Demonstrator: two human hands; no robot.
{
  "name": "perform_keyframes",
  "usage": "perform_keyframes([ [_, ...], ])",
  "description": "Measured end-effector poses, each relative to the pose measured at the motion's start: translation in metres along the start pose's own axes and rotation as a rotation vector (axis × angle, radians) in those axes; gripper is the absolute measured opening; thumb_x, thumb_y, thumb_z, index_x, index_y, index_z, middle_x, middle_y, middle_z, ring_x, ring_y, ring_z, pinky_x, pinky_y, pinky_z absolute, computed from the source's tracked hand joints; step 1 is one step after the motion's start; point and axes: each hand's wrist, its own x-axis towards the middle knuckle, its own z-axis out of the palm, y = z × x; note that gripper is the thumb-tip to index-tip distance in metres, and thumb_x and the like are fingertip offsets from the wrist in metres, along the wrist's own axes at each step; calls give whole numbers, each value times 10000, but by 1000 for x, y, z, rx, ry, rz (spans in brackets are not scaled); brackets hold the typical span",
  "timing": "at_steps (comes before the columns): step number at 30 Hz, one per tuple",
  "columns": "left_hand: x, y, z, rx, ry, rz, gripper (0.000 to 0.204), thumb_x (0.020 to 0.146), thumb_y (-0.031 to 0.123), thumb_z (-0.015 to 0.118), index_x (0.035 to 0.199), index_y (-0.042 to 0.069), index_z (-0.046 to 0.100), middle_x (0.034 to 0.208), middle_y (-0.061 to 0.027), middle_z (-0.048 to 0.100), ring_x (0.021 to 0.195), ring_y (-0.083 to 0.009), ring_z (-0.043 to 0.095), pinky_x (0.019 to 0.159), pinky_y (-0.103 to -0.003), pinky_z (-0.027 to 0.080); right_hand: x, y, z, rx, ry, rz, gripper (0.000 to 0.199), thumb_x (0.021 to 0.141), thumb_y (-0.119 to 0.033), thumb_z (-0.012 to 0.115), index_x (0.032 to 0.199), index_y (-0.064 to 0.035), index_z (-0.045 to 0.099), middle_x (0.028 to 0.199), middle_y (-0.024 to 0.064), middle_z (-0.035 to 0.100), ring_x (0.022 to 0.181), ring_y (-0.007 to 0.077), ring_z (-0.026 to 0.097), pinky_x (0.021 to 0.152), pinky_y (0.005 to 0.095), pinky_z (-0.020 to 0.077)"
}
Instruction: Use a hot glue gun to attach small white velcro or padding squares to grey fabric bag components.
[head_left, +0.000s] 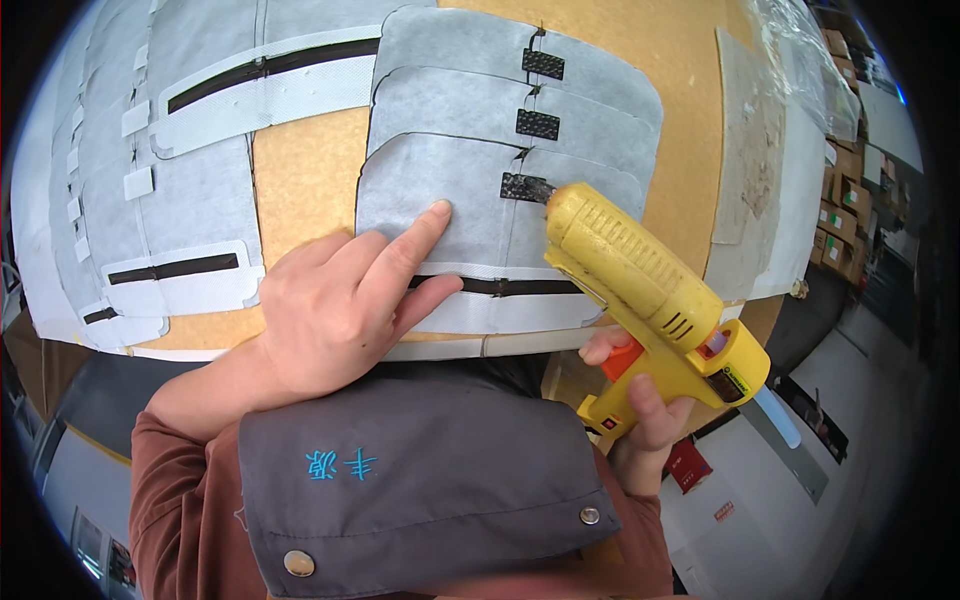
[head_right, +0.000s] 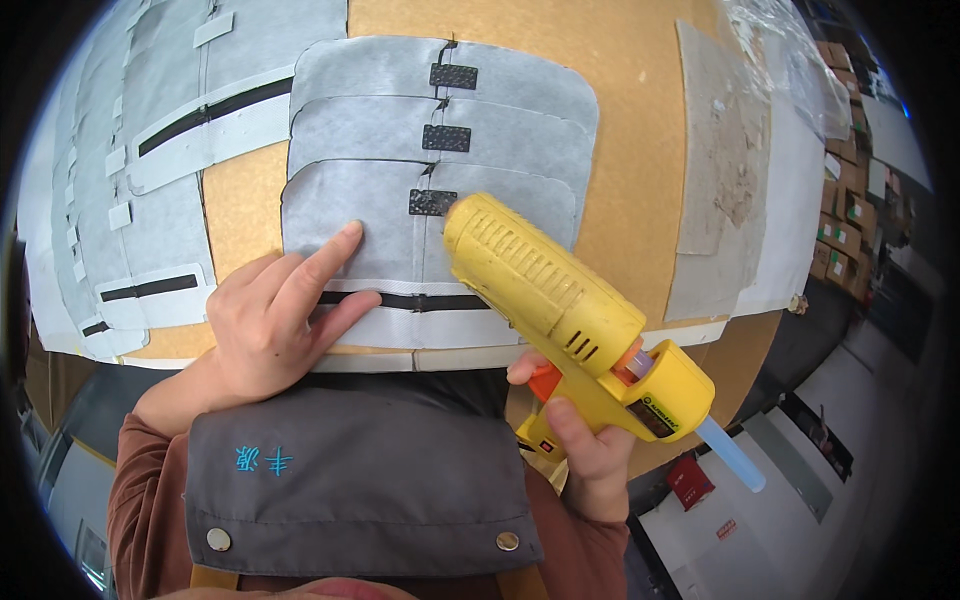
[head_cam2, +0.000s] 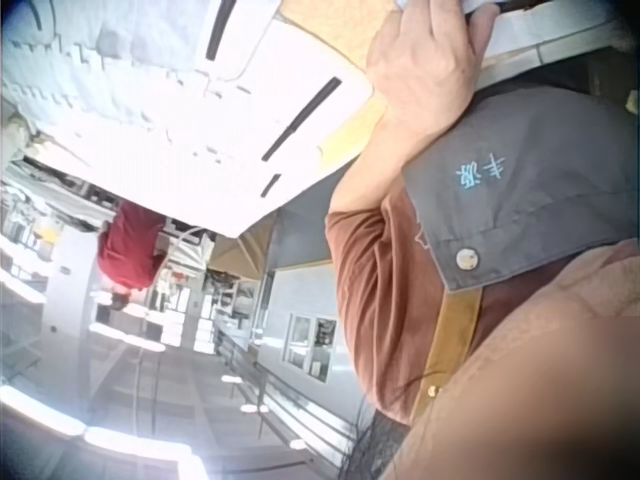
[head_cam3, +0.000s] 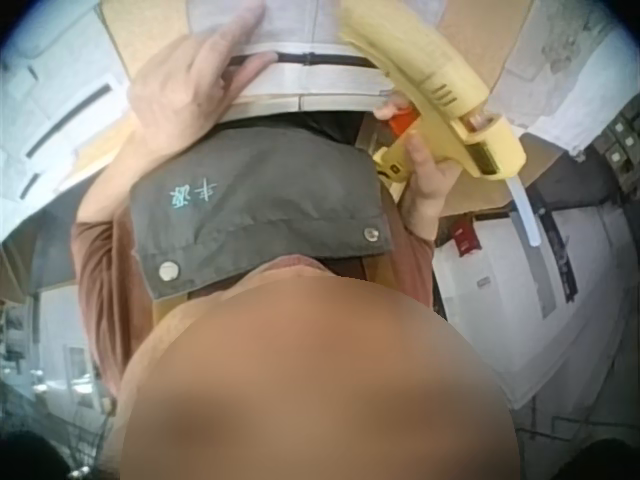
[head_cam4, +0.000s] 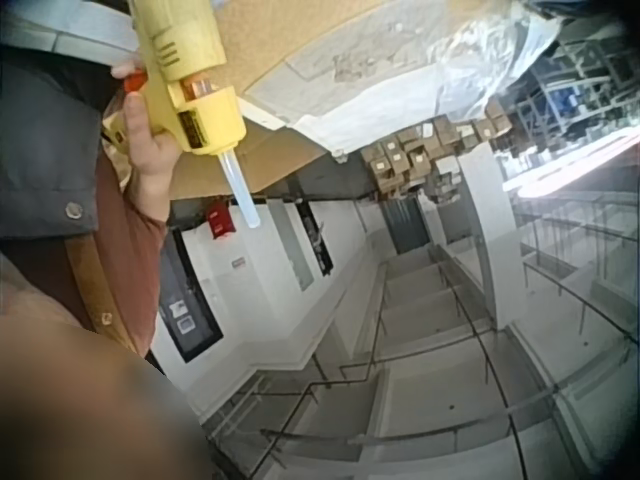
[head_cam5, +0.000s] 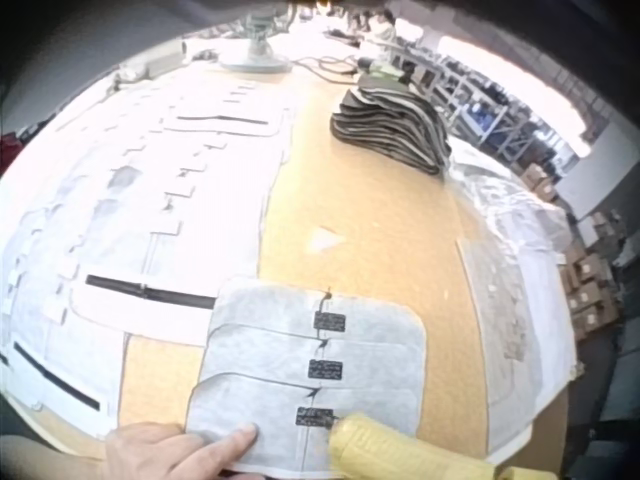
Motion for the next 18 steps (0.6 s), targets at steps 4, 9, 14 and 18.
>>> perform_keyframes([
  [4, 1, 1, -1, 8, -7, -1, 639, 663, 218, 853, 1244, 57, 639, 600, -14, 473, 502, -156, 474, 466, -293, 385, -4, 1, -2, -13, 35, -32, 592, 872, -110, 611, 1379, 48, 349, 1087, 222, 609, 991, 289, 616, 899, 422, 489],
  [9, 0, 1, -1, 15, -19, -9, 631, 666, 221, 854, 1236, 51, 641, 616, -15, 508, 508, -156, 488, 475, -284, 401, -8, 1, -4, -1, 68, -3, 586, 876, -116, 618, 1370, 62, 359, 1095, 222, 607, 996, 291, 619, 906, 417, 490],
  [14, 1, 1, -2, 19, -35, -10, 633, 667, 224, 855, 1237, 49, 640, 623, -17, 523, 508, -154, 491, 477, -281, 405, -6, 2, -5, 8, 55, 1, 575, 877, -118, 620, 1362, 68, 372, 1099, 220, 606, 998, 288, 620, 910, 413, 488],
  [18, 0, 1, -2, 18, -39, -21, 639, 666, 223, 854, 1242, 51, 637, 612, -14, 503, 505, -152, 484, 476, -283, 403, -5, 3, -6, 12, 34, -1, 584, 876, -116, 619, 1371, 64, 366, 1099, 220, 604, 1005, 291, 615, 908, 419, 487],
])
